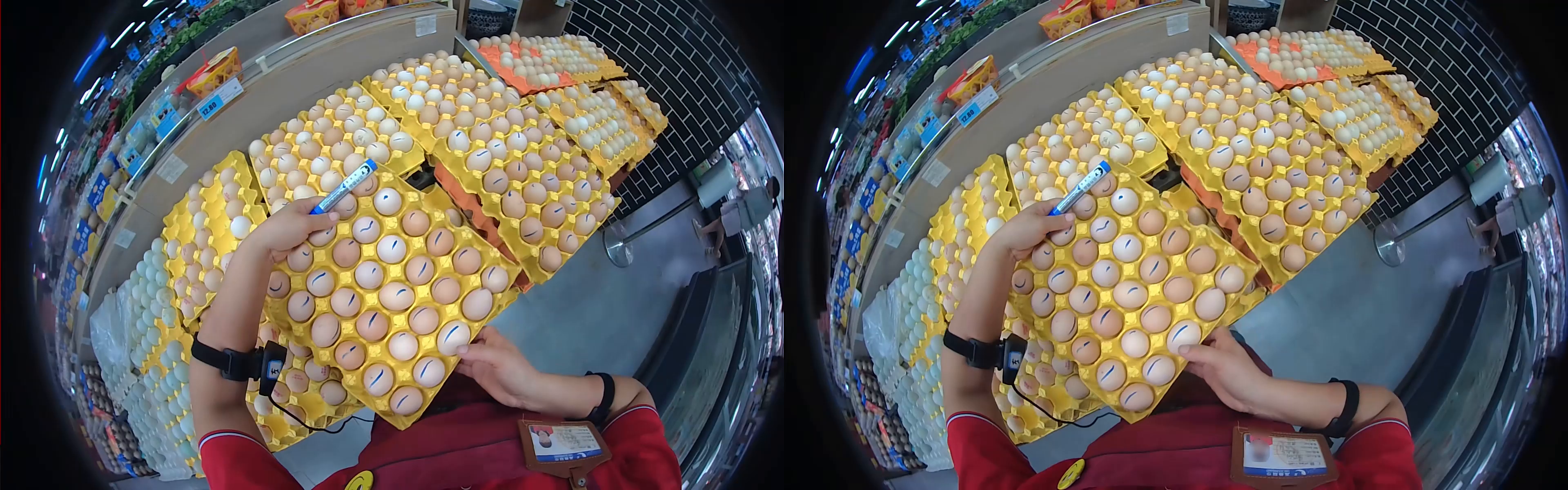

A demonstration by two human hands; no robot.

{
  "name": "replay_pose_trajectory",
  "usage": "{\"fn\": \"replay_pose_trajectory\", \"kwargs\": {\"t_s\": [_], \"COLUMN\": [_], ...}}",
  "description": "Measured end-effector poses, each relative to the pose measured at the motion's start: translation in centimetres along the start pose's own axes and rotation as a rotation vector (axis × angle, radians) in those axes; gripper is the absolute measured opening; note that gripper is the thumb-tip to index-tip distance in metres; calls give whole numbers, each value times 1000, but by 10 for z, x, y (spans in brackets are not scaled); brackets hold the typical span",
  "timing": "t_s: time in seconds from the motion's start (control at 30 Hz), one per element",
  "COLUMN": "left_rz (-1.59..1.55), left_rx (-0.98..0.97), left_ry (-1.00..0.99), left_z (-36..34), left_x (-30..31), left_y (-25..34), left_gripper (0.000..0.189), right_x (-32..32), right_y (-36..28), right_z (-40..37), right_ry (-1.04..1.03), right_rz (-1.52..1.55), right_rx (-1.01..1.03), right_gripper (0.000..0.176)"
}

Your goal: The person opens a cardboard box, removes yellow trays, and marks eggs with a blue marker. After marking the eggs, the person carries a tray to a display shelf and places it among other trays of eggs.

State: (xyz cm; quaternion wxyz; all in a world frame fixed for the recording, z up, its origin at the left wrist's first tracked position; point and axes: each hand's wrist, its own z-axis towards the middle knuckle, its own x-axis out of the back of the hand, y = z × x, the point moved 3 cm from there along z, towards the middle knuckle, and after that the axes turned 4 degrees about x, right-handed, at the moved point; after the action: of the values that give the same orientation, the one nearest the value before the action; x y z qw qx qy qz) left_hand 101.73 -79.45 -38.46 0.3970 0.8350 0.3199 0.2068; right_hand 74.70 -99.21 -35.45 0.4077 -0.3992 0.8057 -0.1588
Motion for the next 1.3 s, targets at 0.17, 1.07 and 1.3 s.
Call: {"fn": "replay_pose_trajectory", "kwargs": {"t_s": [0.17,1.07,1.3], "left_rz": [152,-114,-651], "left_rx": [-9,-247,-52], "left_ry": [-113,220,-58], "left_z": [15,29,69], "left_x": [-25,-97,-207], "left_y": [17,46,58], "left_gripper": [36,32,22], "right_x": [2,109,212], "right_y": [27,-176,-317], "right_z": [-20,-20,108], "right_ry": [-131,-280,476], "right_rz": [106,-766,-1231], "right_rx": [-149,144,558], "right_gripper": [52,33,43]}}
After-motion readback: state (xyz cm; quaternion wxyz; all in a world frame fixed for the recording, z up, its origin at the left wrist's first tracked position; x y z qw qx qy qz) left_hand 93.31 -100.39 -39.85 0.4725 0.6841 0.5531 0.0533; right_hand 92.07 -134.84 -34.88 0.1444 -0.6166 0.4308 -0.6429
